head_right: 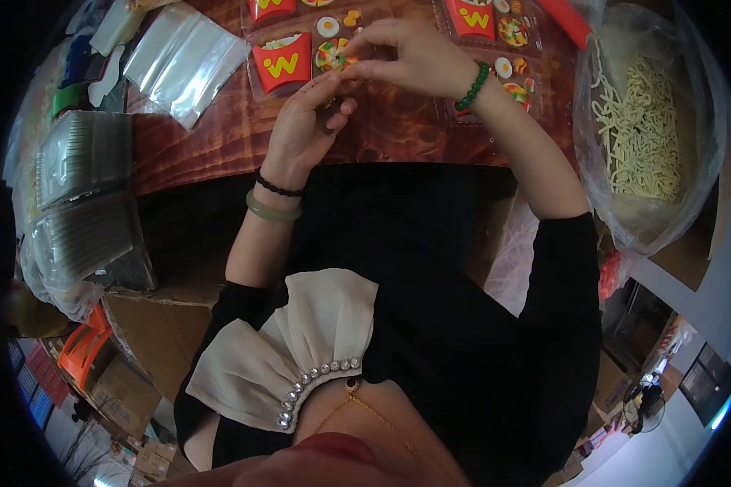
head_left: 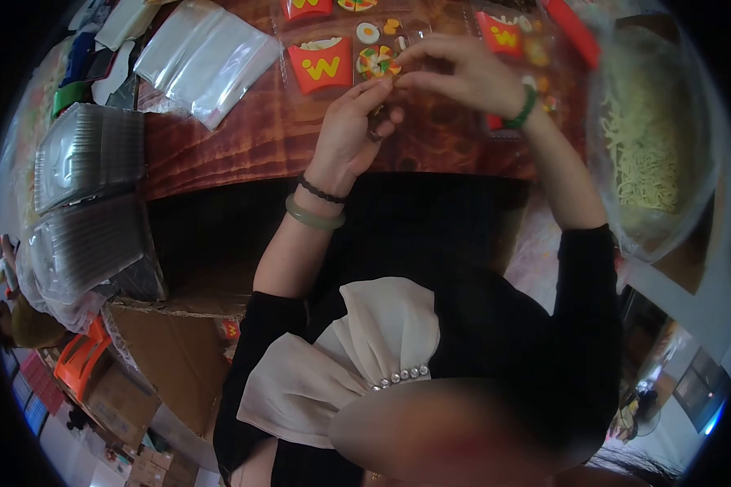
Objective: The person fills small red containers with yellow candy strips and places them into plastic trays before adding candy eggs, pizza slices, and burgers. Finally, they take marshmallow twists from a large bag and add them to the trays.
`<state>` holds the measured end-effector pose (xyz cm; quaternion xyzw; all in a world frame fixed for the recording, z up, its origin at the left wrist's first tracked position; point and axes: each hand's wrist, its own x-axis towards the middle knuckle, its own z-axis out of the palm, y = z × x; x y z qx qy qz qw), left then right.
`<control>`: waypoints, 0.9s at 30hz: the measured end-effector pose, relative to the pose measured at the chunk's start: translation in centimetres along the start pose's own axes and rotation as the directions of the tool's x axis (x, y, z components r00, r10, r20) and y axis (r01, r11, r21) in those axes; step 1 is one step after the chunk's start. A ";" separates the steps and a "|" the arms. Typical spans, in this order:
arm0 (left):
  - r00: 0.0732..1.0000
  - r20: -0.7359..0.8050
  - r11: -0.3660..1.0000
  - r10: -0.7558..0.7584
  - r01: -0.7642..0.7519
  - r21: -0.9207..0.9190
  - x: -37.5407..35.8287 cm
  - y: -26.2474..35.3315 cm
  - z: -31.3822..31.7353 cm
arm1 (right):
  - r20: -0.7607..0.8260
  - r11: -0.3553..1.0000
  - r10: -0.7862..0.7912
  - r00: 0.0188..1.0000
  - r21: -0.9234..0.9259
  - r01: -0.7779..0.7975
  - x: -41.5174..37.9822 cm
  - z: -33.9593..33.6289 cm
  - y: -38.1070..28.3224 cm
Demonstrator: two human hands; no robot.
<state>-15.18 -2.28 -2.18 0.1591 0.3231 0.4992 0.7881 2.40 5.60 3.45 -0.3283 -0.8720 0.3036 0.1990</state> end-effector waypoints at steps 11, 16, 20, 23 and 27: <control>0.989 0.146 0.996 -0.022 0.035 -0.083 0.0 0.7 1.5 | 0.056 0.965 0.127 0.990 0.225 -0.136 -0.2 -1.1 -3.5; 0.978 0.195 0.987 0.069 -0.096 0.132 0.3 0.7 1.2 | 0.231 0.992 0.007 0.973 0.123 -0.037 1.2 -1.7 -1.8; 0.978 0.208 0.956 -0.019 -0.043 0.289 0.9 1.9 0.8 | 0.344 0.956 0.043 0.938 0.258 -0.139 2.1 -2.2 -1.1; 0.969 0.235 0.941 -0.077 -0.007 0.338 1.6 2.7 1.3 | 0.501 0.894 0.172 0.848 0.282 -0.348 2.9 -3.4 -1.7; 0.965 0.224 0.936 -0.137 0.052 0.349 2.3 4.0 1.9 | 0.523 0.853 0.205 0.827 0.319 -0.413 3.8 -4.2 -1.2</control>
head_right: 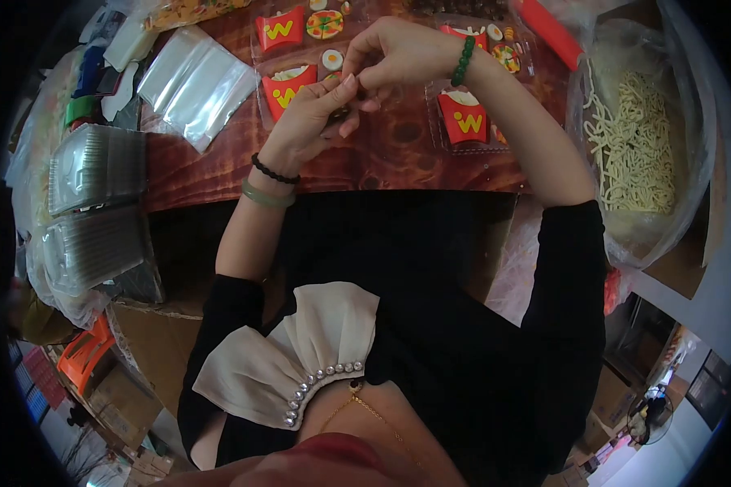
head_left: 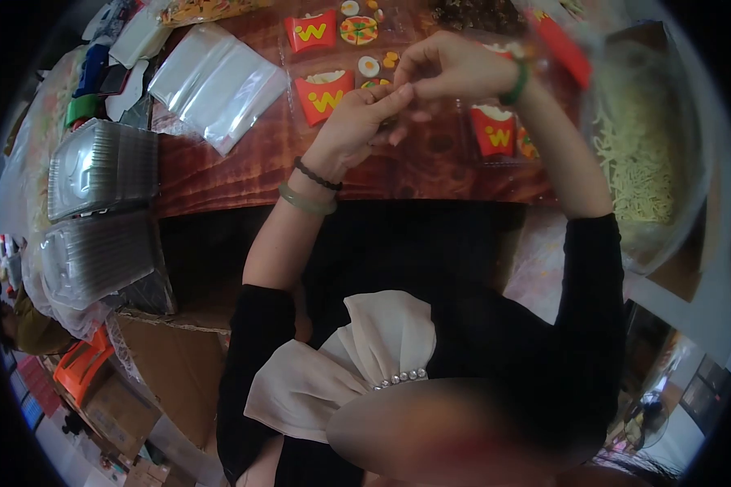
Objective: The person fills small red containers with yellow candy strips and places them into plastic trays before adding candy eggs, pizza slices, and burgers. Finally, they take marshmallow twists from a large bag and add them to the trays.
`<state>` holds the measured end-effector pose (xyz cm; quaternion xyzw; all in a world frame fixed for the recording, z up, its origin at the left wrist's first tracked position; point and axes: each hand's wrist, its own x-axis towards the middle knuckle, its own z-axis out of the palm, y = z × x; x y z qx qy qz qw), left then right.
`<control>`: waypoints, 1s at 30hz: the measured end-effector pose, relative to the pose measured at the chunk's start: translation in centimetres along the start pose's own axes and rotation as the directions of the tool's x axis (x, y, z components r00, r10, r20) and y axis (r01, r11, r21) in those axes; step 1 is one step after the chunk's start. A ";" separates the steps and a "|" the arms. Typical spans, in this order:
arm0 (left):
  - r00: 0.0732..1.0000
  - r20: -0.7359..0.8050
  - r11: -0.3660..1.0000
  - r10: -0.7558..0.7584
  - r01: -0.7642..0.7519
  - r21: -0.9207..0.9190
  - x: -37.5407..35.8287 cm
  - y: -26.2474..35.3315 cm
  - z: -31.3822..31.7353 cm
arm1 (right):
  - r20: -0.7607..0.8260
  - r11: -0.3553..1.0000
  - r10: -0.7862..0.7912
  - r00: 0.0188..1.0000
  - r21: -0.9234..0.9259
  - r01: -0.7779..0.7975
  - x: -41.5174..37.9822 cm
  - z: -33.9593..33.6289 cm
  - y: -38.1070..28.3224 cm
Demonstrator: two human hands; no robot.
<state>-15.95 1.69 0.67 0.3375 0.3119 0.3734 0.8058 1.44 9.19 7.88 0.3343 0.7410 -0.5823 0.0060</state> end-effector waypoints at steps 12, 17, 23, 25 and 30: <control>0.986 -0.165 0.903 -0.020 -0.053 -0.426 0.8 -0.1 -1.5 | -0.405 0.939 -0.271 0.873 -0.313 0.146 8.2 -6.6 8.1; 0.988 -0.128 0.709 -0.081 -0.033 -0.704 0.3 -0.4 -1.4 | -0.419 0.794 -0.471 0.776 -0.585 0.166 9.6 -6.2 9.7; 0.991 -0.107 0.563 -0.081 -0.043 -0.825 0.5 -0.5 -1.1 | -0.375 0.646 -0.537 0.756 -0.759 0.082 9.2 -5.7 10.0; 0.996 -0.073 0.514 -0.052 -0.036 -0.857 0.6 -0.3 -0.9 | -0.346 0.586 -0.547 0.762 -0.809 0.053 9.2 -5.5 9.6; 0.997 -0.031 0.512 0.077 -0.066 -0.856 1.0 -0.1 -0.7 | -0.259 0.642 -0.536 0.803 -0.743 0.189 9.2 -4.1 6.9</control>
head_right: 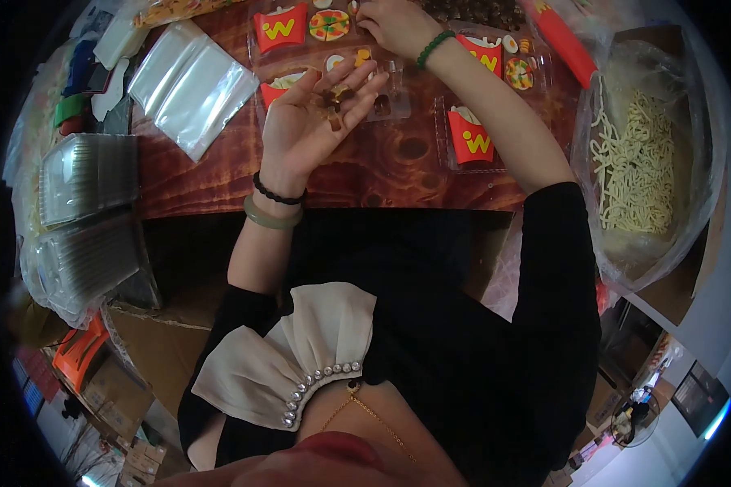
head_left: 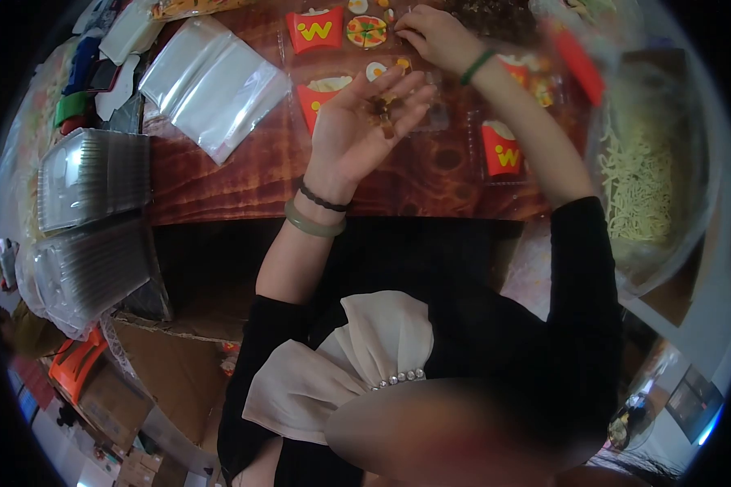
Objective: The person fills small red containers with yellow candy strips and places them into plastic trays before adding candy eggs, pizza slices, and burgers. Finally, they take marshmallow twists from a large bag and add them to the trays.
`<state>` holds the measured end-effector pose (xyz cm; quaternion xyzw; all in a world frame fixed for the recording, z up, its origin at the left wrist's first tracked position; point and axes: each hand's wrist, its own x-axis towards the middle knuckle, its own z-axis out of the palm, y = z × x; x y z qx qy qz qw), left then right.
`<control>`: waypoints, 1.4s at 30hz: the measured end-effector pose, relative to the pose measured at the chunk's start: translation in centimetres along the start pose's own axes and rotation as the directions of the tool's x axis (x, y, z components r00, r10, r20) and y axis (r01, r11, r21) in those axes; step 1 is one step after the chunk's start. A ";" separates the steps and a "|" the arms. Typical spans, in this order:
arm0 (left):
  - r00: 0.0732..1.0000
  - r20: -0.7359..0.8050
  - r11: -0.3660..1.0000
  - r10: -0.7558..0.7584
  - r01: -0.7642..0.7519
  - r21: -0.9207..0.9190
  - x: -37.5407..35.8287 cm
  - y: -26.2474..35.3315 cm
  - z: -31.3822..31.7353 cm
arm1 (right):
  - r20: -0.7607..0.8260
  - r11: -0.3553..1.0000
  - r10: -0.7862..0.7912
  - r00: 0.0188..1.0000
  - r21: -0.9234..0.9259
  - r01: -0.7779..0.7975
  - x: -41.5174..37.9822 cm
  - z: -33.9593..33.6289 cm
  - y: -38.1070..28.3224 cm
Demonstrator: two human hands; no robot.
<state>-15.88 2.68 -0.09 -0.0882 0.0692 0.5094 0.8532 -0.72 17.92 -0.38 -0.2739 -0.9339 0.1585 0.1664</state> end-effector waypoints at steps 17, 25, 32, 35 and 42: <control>0.998 0.043 0.971 -0.044 0.033 0.237 1.3 -3.5 1.0 | 0.189 0.849 0.152 0.970 0.477 -0.226 -8.0 -6.8 -7.6; 0.987 0.027 0.950 -0.157 0.143 0.277 2.8 -7.7 1.6 | -0.108 0.932 0.183 0.977 0.334 -0.137 -14.4 -7.1 -8.1; 0.924 0.073 0.906 -0.376 0.350 0.240 3.8 -12.9 1.2 | -0.291 0.727 0.660 0.692 0.478 -0.493 -24.6 -9.4 -6.5; 0.906 -0.009 0.876 -0.424 0.413 0.248 4.2 -14.8 0.1 | -0.322 0.699 0.699 0.638 0.119 -0.706 -28.7 -8.5 -6.0; 0.893 -0.156 0.841 -0.423 0.451 0.298 4.7 -16.4 -1.6 | -0.398 0.893 0.329 0.856 -0.164 -0.420 -31.1 -5.5 -5.1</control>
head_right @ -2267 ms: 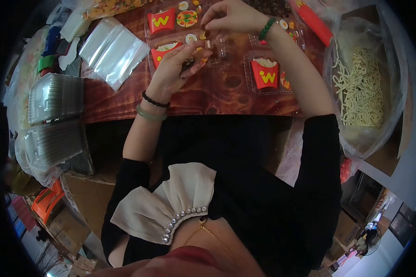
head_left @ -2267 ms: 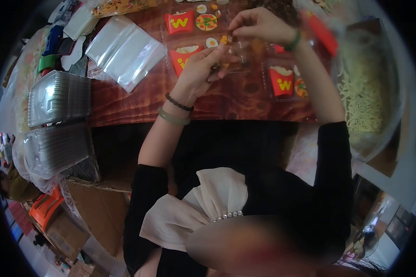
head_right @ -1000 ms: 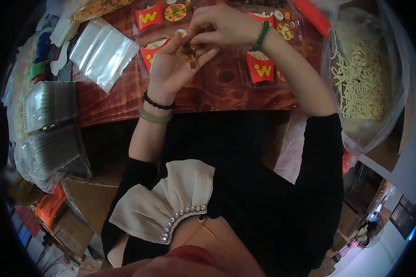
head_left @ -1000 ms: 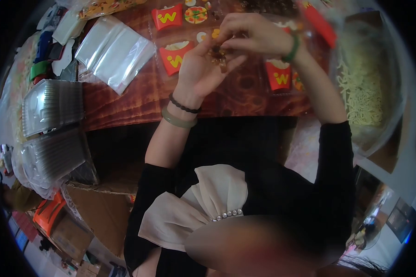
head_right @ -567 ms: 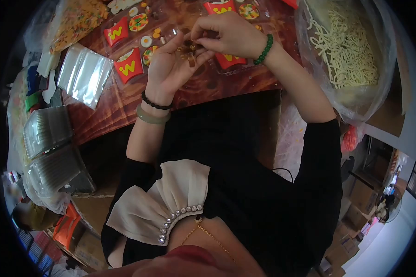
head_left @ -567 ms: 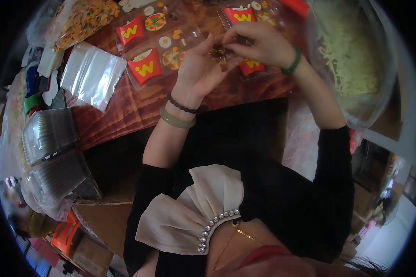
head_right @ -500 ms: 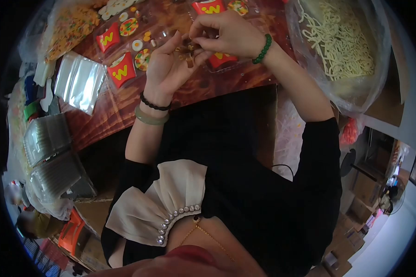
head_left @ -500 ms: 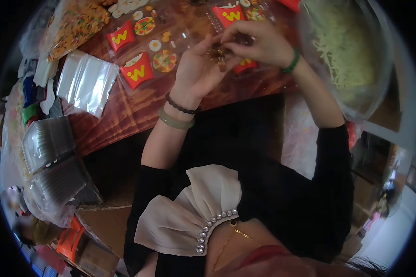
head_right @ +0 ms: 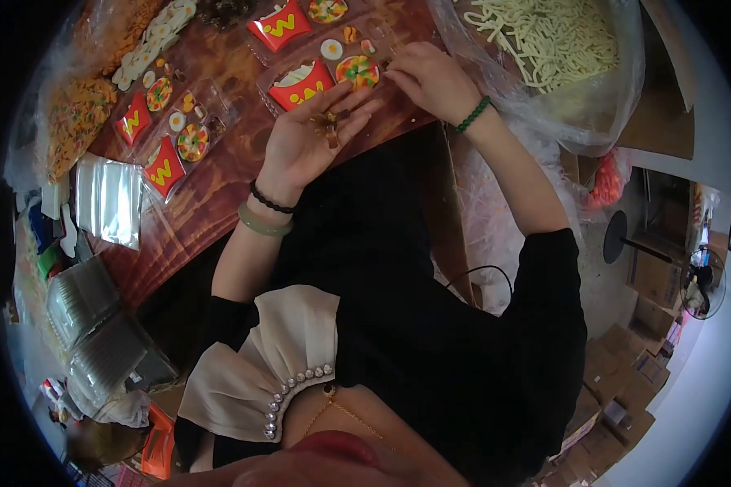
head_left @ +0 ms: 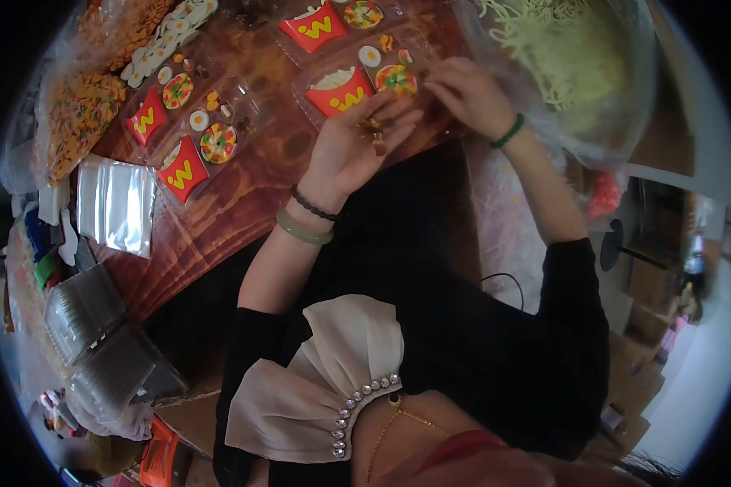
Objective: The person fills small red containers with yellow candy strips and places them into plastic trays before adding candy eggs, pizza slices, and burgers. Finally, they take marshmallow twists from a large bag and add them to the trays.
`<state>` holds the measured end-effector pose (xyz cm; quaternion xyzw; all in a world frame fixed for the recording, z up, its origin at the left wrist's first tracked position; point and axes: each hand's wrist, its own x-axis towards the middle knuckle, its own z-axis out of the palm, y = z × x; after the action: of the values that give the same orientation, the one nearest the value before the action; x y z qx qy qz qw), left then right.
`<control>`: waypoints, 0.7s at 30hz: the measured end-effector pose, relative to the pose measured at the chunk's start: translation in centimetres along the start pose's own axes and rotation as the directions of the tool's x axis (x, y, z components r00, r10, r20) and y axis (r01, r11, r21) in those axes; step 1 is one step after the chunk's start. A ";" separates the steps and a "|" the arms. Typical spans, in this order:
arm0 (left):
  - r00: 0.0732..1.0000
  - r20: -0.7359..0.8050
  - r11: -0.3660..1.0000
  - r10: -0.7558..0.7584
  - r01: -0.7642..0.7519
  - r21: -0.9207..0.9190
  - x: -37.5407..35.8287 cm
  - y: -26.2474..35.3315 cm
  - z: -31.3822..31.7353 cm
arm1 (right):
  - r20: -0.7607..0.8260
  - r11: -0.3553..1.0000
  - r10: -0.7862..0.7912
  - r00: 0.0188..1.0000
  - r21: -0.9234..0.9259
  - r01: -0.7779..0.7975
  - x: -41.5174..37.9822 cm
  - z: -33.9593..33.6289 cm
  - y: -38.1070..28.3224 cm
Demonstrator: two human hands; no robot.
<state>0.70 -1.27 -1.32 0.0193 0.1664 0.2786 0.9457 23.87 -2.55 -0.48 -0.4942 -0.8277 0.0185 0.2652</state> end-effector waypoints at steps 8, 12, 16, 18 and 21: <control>1.000 -0.013 0.999 0.012 -0.011 0.038 0.2 0.1 -0.1 | 0.080 0.970 0.215 0.973 0.102 -0.223 0.5 0.3 0.6; 1.000 0.030 0.997 -0.007 0.009 -0.079 0.0 0.6 0.3 | 0.029 0.972 0.209 0.977 0.101 -0.211 1.0 0.0 0.0; 0.997 0.069 0.997 0.044 -0.039 -0.070 -0.1 0.7 0.9 | 0.081 0.886 0.081 0.993 0.450 -0.109 2.1 -2.1 -6.1; 0.995 0.082 0.998 0.055 -0.052 -0.038 -0.4 0.6 2.2 | 0.127 0.874 -0.105 0.986 0.486 0.030 2.8 -2.3 -8.2; 0.987 0.066 0.990 0.144 -0.144 -0.001 -0.2 0.6 2.8 | 0.084 0.898 -0.152 0.985 0.428 0.101 2.8 -1.2 -7.8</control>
<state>1.14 -0.77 1.50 0.0421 0.1339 0.3450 0.9280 17.04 -4.49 4.00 -0.3684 -0.8484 0.2083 0.3181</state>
